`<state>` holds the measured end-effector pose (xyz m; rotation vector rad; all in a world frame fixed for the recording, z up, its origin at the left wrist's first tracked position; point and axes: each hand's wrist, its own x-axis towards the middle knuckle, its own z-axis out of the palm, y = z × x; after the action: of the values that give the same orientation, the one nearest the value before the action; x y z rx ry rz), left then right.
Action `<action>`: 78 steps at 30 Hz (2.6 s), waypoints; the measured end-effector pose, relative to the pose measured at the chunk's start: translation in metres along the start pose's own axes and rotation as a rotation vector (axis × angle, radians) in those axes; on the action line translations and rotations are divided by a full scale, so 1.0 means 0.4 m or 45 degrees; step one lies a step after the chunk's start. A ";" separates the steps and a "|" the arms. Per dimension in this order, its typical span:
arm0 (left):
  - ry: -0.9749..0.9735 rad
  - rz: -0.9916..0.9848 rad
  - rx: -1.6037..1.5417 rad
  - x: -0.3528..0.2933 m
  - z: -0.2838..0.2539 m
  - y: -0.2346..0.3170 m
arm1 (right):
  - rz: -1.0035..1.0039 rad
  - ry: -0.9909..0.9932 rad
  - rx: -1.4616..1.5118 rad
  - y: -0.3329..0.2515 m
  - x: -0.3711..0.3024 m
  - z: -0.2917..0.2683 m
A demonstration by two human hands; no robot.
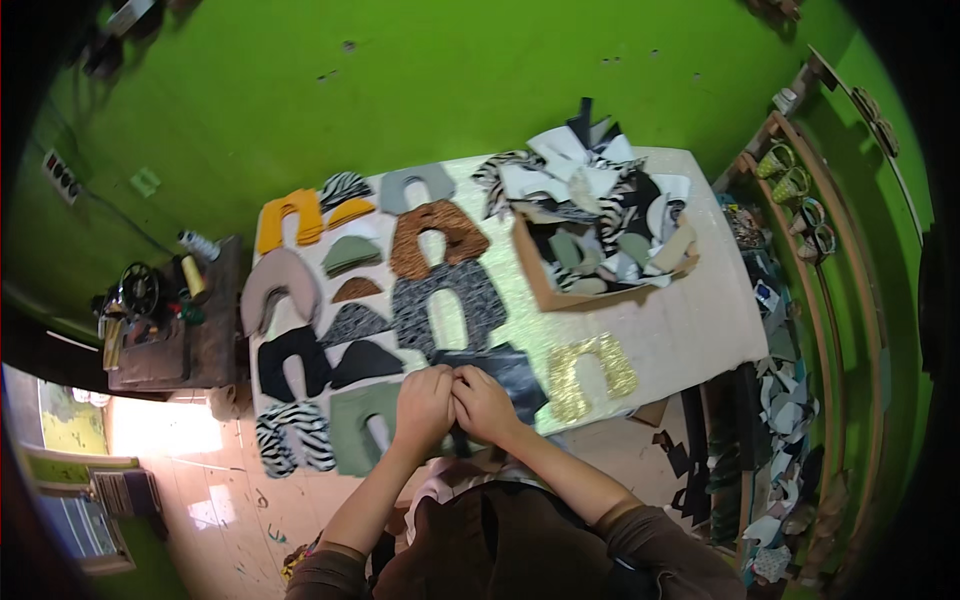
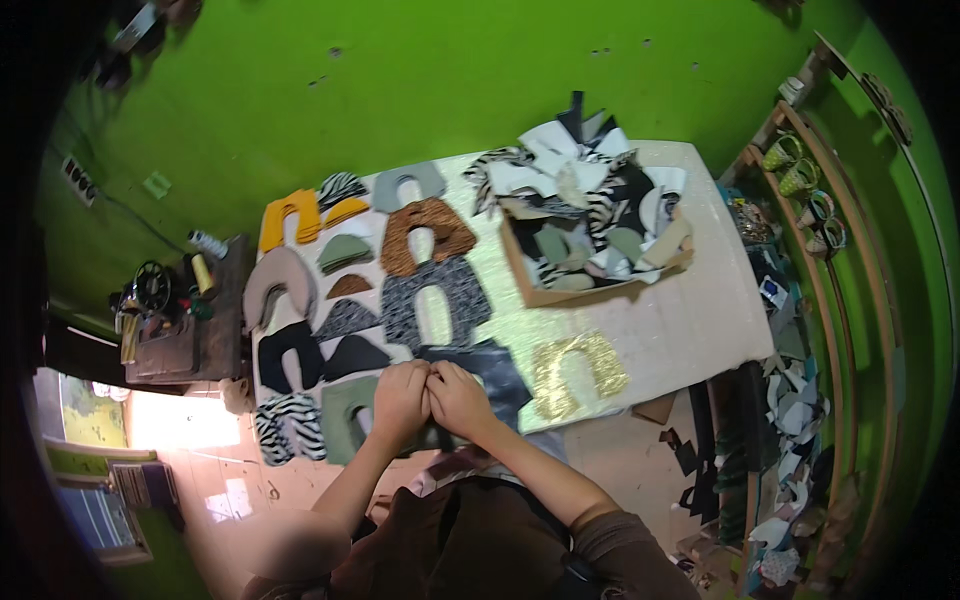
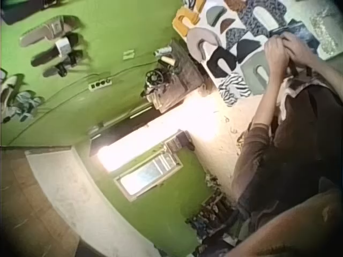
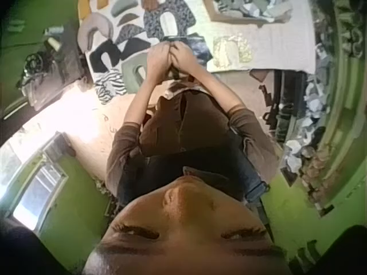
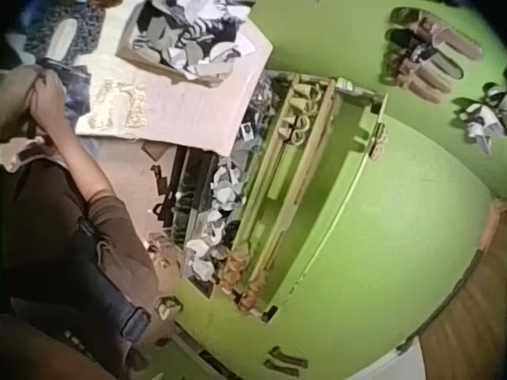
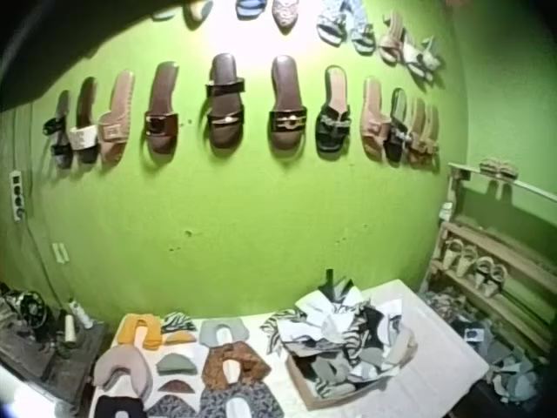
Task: Sorting and arranging pre-cut shoe upper leather components on a work table.
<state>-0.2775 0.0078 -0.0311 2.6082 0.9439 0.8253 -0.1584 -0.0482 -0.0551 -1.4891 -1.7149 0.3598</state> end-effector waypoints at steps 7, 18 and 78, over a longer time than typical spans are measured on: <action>-0.073 -0.030 -0.164 0.230 0.214 0.234 | 0.036 0.119 -0.010 0.237 -0.027 -0.304; 0.046 -0.093 -0.104 0.498 0.334 0.357 | -0.434 -0.231 -0.522 0.541 0.253 -0.673; 0.444 -0.973 -1.571 0.537 0.301 0.326 | -0.291 -0.165 -0.990 0.690 0.293 -0.685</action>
<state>-0.0051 0.0436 0.0158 0.9803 0.9335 1.1142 0.2341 0.0528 -0.0255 -1.7831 -2.2428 -0.3926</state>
